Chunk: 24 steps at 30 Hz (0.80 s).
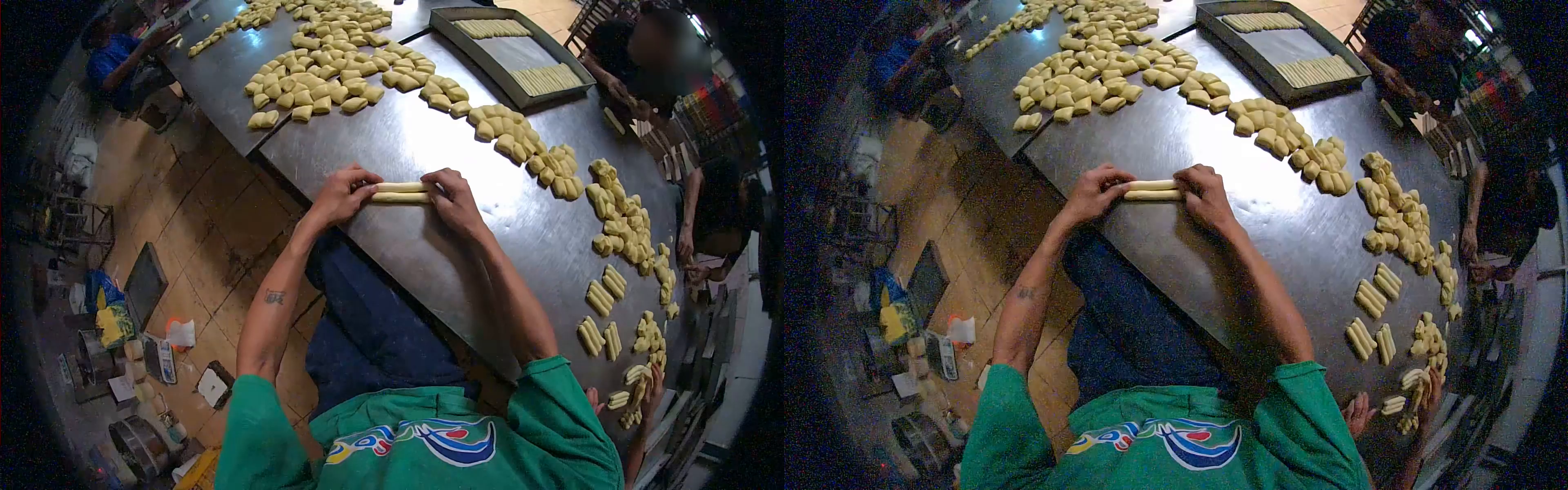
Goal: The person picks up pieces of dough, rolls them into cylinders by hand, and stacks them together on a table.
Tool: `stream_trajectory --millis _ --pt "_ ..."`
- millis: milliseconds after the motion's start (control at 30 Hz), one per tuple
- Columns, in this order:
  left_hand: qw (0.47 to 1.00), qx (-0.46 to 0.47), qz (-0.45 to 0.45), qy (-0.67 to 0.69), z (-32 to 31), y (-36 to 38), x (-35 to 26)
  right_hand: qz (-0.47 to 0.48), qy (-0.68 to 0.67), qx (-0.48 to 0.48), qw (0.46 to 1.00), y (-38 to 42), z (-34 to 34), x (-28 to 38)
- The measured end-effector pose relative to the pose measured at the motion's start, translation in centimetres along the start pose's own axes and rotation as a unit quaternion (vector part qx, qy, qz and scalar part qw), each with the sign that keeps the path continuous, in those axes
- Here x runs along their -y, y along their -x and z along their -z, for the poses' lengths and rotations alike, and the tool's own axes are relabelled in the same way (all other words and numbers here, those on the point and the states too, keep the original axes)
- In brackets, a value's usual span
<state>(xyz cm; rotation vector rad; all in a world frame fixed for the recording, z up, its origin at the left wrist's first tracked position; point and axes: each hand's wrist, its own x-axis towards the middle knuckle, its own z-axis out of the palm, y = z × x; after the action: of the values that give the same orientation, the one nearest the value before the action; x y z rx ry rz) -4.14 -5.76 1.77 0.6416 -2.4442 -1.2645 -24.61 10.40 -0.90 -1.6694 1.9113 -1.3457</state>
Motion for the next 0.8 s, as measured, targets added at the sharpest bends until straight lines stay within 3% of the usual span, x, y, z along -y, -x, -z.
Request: stream_trajectory --millis 33,133,233,300,333,433,500,633,733,800 --pt "0.999 0.021 0.031 0.003 0.0 0.1 0.1 0.002 0.001 0.0 1.0 0.0 0.1 0.0" --pt "0.999 0.034 0.009 -0.022 0.2 0.2 0.5 -0.024 0.02 0.049 0.998 -0.3 0.6 0.3" --pt "1.0 -0.006 -0.018 -0.008 -0.1 0.2 0.5 -0.026 0.025 0.089 0.995 -0.8 1.8 1.0" --pt "0.999 -0.016 -0.044 -0.019 -0.3 0.3 0.0 -0.098 0.044 0.183 0.977 -1.3 2.6 1.6" --pt "0.997 -0.023 -0.065 -0.03 -0.3 0.4 -0.6 -0.095 0.048 0.182 0.977 -1.3 2.4 2.0" --pt "0.99 0.016 -0.133 -0.038 -1.8 -0.5 0.1 0.033 0.245 0.17 0.954 -1.3 0.7 1.9" --pt "0.992 0.038 -0.107 -0.048 -1.5 -0.6 -0.1 0.003 0.25 0.219 0.943 -1.6 1.3 1.5" --pt "0.971 0.052 -0.192 -0.132 -0.3 -0.3 0.1 -0.006 0.226 0.225 0.948 -2.2 2.2 2.1" --pt "0.98 0.075 -0.174 -0.07 0.1 -0.1 -0.1 0.052 0.2 0.21 0.956 -2.5 1.8 1.7" --pt "0.993 0.031 -0.093 0.059 0.4 0.4 -0.1 -0.067 0.082 0.153 0.983 -1.9 1.5 1.2"
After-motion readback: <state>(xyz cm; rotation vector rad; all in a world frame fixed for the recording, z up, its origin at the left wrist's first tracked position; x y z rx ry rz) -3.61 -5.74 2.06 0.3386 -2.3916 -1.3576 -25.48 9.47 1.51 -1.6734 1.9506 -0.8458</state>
